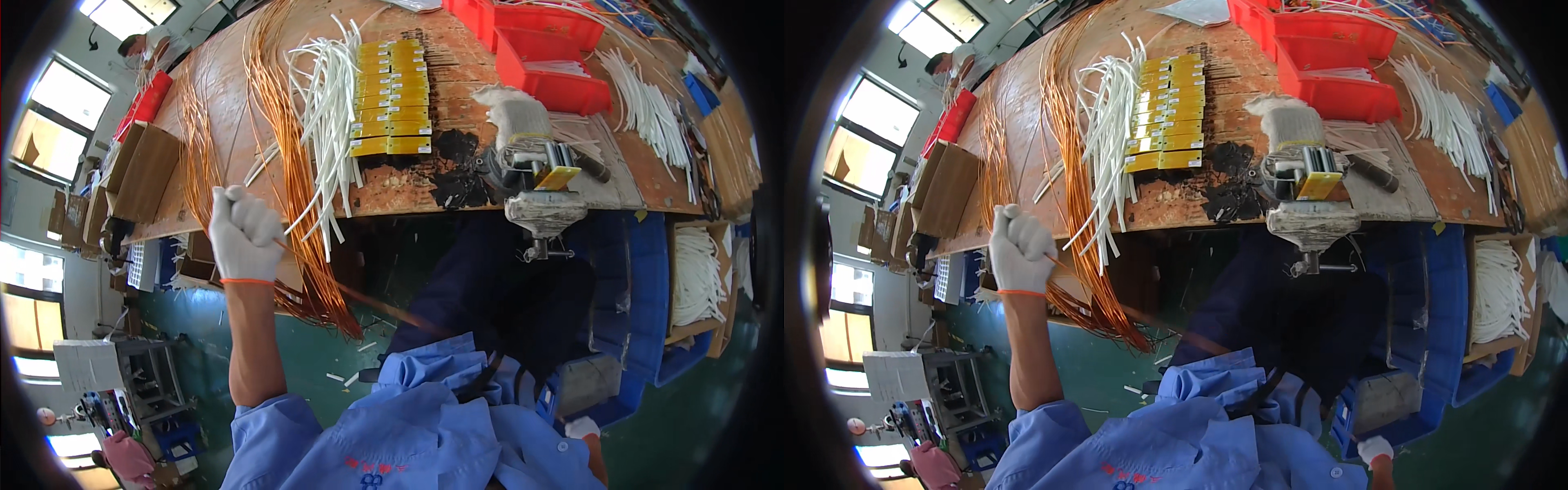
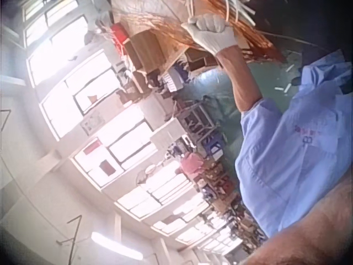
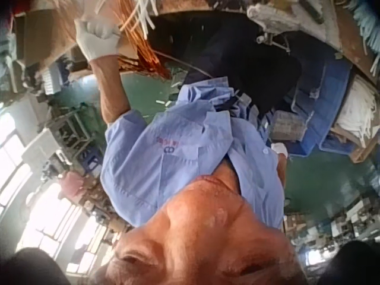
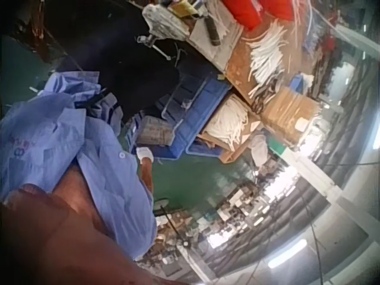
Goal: Assembling and wiring electrical coils by wrapping copper wire and adding plastic sleeves.
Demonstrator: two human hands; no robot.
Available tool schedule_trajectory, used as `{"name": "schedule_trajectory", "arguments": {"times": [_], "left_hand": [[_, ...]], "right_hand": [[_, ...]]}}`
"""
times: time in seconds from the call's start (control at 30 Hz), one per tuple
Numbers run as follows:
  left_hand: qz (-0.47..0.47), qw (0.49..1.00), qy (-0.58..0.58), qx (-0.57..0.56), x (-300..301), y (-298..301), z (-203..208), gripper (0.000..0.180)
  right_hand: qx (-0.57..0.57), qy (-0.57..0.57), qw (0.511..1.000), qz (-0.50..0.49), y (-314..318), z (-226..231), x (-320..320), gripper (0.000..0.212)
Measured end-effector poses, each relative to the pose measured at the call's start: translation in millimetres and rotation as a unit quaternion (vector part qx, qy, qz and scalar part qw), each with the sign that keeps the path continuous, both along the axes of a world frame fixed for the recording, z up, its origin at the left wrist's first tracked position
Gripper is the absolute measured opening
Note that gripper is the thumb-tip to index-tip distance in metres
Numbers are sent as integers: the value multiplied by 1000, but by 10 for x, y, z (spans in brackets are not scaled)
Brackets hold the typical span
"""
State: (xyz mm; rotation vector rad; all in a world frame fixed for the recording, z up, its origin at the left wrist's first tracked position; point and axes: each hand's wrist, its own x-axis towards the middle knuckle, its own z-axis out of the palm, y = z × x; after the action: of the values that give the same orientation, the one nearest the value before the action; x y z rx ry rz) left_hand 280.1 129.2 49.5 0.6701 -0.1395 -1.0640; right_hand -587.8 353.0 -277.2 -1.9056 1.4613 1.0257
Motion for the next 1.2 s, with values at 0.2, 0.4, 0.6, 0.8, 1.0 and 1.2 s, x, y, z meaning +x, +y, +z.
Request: {"name": "schedule_trajectory", "arguments": {"times": [0.2,0.4,0.6,0.8,1.0,1.2], "left_hand": [[-64,992,-1,108,-1470,151,-191,66],[-179,972,69,137,-2290,77,-361,69],[42,938,-293,180,-682,66,-215,61],[-83,256,-887,374,271,290,-401,41],[-90,623,-766,134,118,178,262,32],[15,125,-954,271,-859,400,1400,17]], "right_hand": [[-262,-300,902,-166,-1654,1202,2216,56],[60,-642,679,-352,-1986,2813,4700,47],[-16,-595,747,-297,-2081,2802,4363,27],[-16,-568,743,-353,-2358,2793,3948,28],[-32,-561,774,-293,-2606,3130,3990,27],[-85,-623,752,-198,-2695,3261,4019,32]]}}
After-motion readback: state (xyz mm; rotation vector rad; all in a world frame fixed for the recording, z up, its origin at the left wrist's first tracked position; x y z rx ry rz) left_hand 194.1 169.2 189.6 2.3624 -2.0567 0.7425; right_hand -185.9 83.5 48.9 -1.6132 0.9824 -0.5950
